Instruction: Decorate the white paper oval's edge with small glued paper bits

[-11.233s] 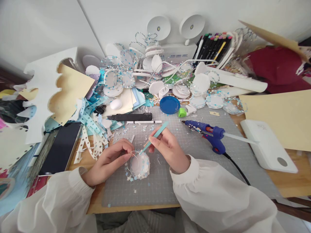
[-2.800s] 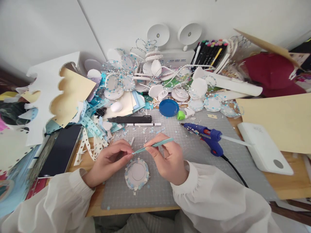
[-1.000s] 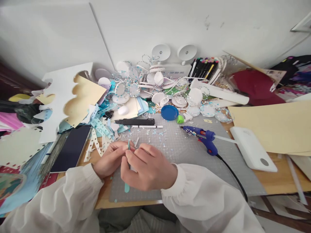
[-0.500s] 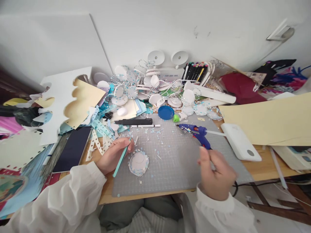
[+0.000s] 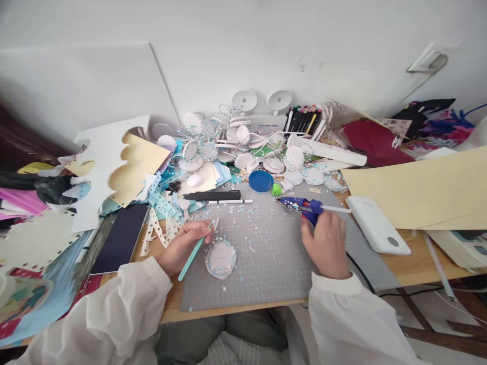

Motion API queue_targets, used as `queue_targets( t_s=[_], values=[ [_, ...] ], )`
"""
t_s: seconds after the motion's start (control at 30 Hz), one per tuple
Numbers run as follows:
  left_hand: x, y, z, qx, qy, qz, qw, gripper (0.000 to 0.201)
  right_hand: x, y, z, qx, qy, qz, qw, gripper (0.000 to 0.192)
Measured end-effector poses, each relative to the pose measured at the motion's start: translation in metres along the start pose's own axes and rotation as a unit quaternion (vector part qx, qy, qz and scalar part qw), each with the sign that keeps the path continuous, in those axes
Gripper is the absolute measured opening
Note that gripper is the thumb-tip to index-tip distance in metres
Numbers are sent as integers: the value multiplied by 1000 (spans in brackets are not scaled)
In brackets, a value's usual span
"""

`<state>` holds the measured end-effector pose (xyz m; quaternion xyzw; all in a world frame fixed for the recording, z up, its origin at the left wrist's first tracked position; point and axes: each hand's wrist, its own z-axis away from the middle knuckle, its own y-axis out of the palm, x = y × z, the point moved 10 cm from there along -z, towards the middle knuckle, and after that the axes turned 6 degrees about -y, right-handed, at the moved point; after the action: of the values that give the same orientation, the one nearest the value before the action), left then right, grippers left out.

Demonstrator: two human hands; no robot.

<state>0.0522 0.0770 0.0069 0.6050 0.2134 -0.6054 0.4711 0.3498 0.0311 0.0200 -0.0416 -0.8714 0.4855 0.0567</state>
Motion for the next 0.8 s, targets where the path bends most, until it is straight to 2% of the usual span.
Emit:
queue_targets(
  t_s=[0.1,0.2,0.3,0.37,0.43,0.5,0.63,0.8],
  values=[
    [1,1,0,1,-2,-3,1000,29,3,4,0,23,-6,-9,1000,30],
    [3,2,0,8,-8,0,1000,28,10,-11,-3,-9,-2,-66,998,27],
    [4,1,0,8,-9,-1,1000,28,6,-26,-8,-41,83,-127,988,29],
    [4,0,-1,5,-8,-1,1000,28,5,-28,-13,-33,148,-168,974,34],
    [4,0,-1,4,-9,1,1000,28,13,-27,-21,-21,172,-227,958,35],
    [4,0,-1,2,-10,2,1000,28,30,-22,-32,7,157,-299,941,29],
    [4,-1,-2,4,-13,8,1000,27,76,-7,-49,76,77,-405,908,20],
    [6,1,-1,18,-20,15,1000,27,105,11,-44,80,16,-431,899,22]
  ],
)
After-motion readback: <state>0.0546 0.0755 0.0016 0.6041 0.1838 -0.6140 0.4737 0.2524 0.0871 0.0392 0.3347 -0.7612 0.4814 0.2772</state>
